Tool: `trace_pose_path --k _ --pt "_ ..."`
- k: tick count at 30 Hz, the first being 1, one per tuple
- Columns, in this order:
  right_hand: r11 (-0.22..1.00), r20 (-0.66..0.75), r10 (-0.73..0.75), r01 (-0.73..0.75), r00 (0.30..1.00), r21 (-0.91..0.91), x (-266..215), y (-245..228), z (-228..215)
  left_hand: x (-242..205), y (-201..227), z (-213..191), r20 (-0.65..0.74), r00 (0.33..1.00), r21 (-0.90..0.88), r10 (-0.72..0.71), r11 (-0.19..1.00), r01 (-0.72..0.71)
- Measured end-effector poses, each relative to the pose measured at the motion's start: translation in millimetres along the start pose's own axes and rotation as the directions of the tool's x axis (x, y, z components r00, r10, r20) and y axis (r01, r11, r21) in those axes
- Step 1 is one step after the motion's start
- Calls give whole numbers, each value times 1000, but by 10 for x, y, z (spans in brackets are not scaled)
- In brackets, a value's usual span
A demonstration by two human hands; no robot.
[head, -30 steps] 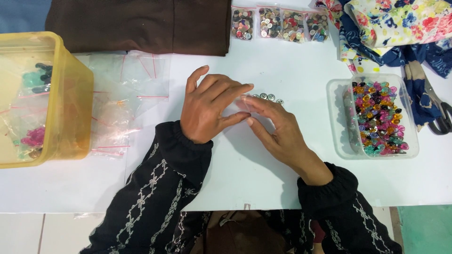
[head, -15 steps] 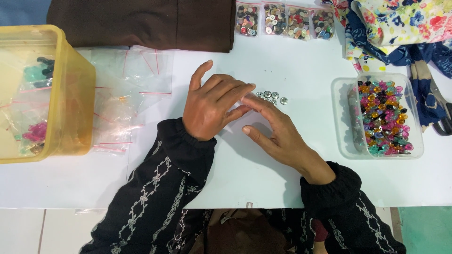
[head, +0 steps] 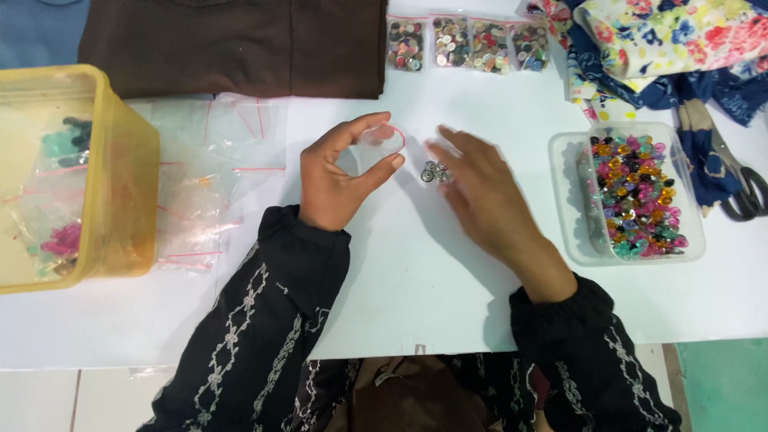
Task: The person picks out pink buttons from a container, arranges them on a surface, and then places them into a small plastic bag, repeating the process with silver-toned buttons.
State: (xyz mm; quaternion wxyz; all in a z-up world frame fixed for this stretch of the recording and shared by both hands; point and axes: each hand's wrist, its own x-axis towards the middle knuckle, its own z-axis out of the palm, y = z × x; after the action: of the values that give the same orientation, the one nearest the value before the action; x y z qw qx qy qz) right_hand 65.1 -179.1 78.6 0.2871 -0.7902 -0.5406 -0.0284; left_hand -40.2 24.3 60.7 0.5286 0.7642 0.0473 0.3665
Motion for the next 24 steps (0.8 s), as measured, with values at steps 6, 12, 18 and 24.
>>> trace_pose_path --k 6,12,18,24 --pt "965 42 -109 116 993 -236 -133 112 305 -85 8 94 90 977 -233 -191 950 207" --pt "936 -68 -178 147 982 -321 -149 125 340 -140 -25 147 199 950 -344 -242 890 299" --pt "999 -139 29 -25 990 29 -29 194 230 -163 -36 168 230 943 -353 -242 882 312" --pt "885 -128 293 -219 947 411 30 190 106 -158 -72 166 253 934 -369 -250 868 332"
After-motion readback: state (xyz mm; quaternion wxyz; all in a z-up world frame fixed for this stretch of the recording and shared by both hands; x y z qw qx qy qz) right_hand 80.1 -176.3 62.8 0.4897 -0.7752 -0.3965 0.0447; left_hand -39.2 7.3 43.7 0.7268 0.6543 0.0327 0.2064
